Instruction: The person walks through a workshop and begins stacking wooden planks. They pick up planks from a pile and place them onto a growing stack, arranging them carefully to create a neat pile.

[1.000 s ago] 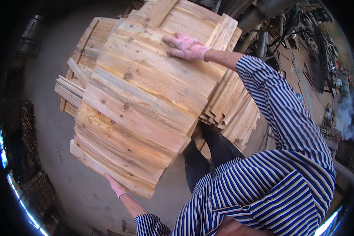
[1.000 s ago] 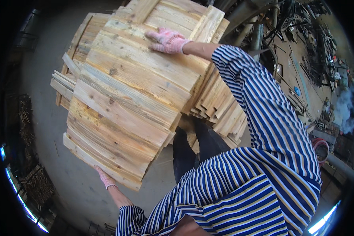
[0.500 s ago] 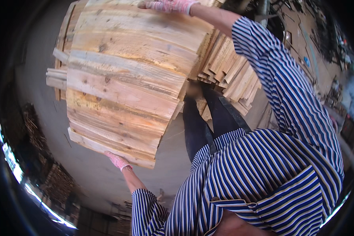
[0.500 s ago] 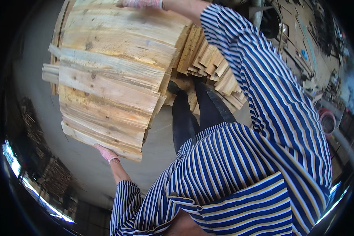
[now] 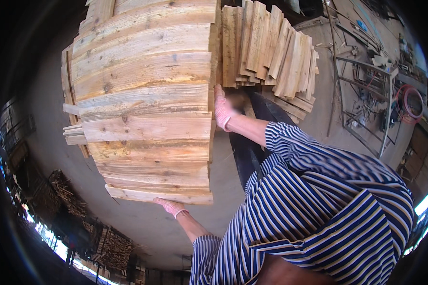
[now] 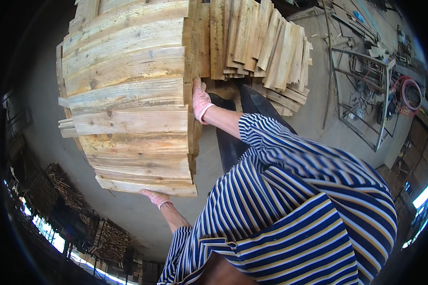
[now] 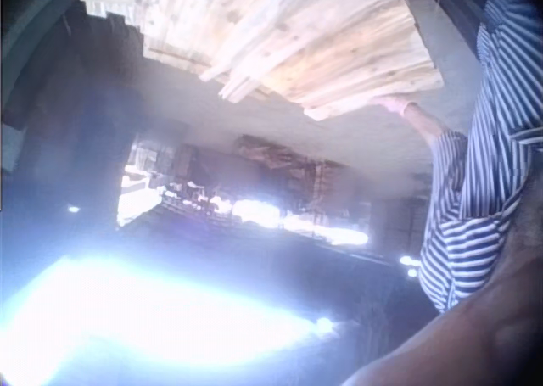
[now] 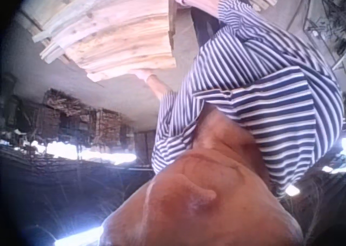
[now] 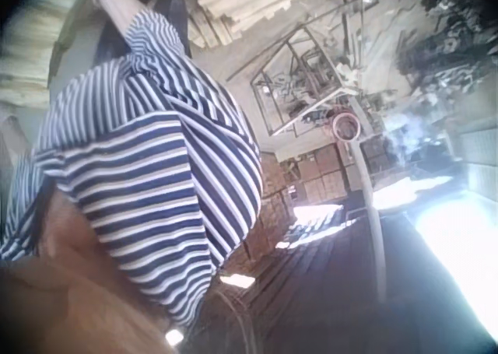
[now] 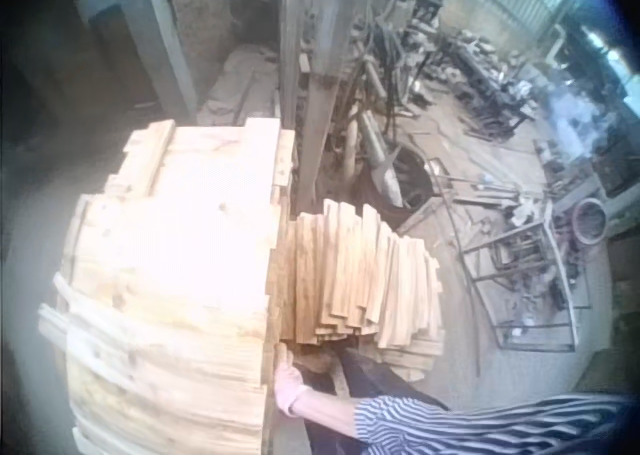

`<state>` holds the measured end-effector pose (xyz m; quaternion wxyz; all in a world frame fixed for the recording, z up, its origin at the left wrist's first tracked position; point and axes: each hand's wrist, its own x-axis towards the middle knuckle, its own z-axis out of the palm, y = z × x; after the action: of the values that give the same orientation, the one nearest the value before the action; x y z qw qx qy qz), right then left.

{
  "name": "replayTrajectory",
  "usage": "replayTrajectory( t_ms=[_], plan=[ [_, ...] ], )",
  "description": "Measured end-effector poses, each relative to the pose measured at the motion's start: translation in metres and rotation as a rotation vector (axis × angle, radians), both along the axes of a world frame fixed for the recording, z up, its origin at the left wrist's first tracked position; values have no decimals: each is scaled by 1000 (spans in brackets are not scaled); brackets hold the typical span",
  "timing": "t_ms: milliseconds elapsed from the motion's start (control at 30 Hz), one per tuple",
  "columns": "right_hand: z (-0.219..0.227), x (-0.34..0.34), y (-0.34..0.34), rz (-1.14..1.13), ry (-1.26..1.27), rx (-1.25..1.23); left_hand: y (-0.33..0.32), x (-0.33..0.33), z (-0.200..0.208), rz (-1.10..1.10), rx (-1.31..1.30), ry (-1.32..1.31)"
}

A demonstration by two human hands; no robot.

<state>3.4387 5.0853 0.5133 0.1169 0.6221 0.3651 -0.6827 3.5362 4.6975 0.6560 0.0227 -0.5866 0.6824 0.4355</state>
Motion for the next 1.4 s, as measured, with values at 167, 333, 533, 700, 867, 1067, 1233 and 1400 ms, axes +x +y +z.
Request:
replayTrajectory(
  t_ms=[167, 333, 533, 700, 867, 1067, 1233, 1400],
  plan=[
    [-15, 14, 36, -117, -21, -21, 36, -20, 9, 25, 154, 31],
    [35, -6, -15, 57, -174, 0, 21, -6, -3, -6, 119, 95],
    [14, 21, 38, 86, -116, 119, 99, -33, 44, -554, -669, 108],
    [-23, 82, 173, 96, -208, 195, 303, -37, 78, -1385, -87, 504],
    [-169, 140, 279, 72, -274, 106, 460, -38, -105, -1594, 427, -56],
    [-250, 84, 363, 424, -27, 323, 568, -122, -367, -1402, 101, -56],
    [-300, 73, 409, 398, -92, 368, 660, -84, -423, -1405, -348, -210],
    [-287, 32, 399, 593, -290, 449, 651, -111, -421, -1410, -328, -440]
  ],
)
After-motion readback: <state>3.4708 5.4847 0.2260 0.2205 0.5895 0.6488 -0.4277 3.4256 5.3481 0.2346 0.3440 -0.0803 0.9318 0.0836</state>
